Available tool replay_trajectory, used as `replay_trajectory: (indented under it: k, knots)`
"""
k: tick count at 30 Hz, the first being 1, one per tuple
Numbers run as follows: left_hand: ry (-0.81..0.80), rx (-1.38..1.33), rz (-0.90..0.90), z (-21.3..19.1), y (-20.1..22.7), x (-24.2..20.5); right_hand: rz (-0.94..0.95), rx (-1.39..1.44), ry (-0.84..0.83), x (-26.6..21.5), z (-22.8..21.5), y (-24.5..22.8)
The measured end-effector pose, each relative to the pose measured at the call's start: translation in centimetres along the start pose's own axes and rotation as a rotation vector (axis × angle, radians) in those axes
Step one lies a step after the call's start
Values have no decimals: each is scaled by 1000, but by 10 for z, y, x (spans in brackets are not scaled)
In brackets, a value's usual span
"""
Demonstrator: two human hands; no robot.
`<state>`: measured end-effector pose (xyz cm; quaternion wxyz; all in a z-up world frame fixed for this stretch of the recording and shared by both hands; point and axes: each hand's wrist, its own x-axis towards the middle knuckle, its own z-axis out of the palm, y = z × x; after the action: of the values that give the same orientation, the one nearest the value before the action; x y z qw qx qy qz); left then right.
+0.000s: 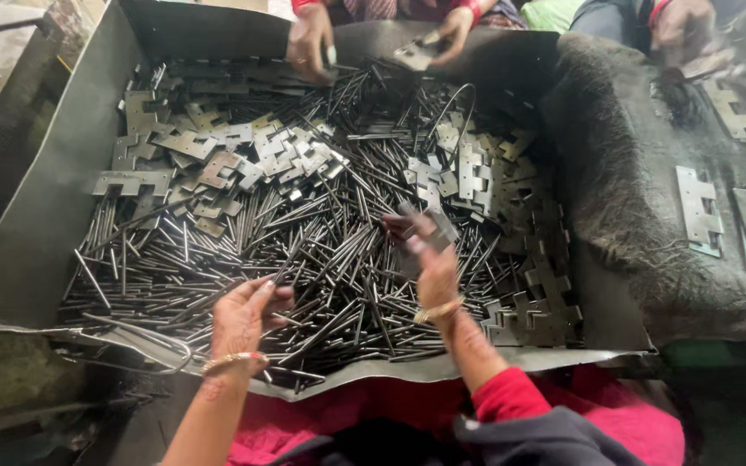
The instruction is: The person assembles metal hinges by inserting pins into hinge plates. They pick up a hinge plate and a pin from a large bin, insert the pin into the plate, and place the assembled hinge onto a nearby surface. This process is repeated continuously.
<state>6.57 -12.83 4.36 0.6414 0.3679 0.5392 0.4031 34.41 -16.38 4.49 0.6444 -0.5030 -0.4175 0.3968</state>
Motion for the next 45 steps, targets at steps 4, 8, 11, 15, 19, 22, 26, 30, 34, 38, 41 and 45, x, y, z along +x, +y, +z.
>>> replay_trajectory:
  k: [4,8,11,15,19,22,26,30,34,38,41,45]
  knots:
    - [-3,180,258,52,-11,-26,432,643,-23,10,-6,31]
    - [-36,813,787,125,-19,-28,514,834,134,-11,-21,66]
    - [51,1016,1004,170,-19,26,613,722,288,-15,-73,68]
    - [46,1549,1364,246,-52,130,505,751,454,-21,-133,59]
    - [-83,1790,1481,299,-74,208,553,800,458,-23,-156,63]
    - [-302,1866,1536,287,-60,216,529,776,449,-32,-147,78]
    - [-184,1478,1401,267,-5,147,570,738,366,-29,-147,72]
    - [-177,1232,1116,227,40,50,517,739,195,-26,-127,51]
    - [-515,1127,684,209,41,2,623,893,203,-40,-91,37]
    - [-201,821,1113,180,2,-26,539,1020,83,-56,-62,35]
    - [-25,587,507,152,-36,-51,517,867,127,-62,-42,37]
    - [-370,304,219,108,-40,-59,241,326,73,-58,-6,29]
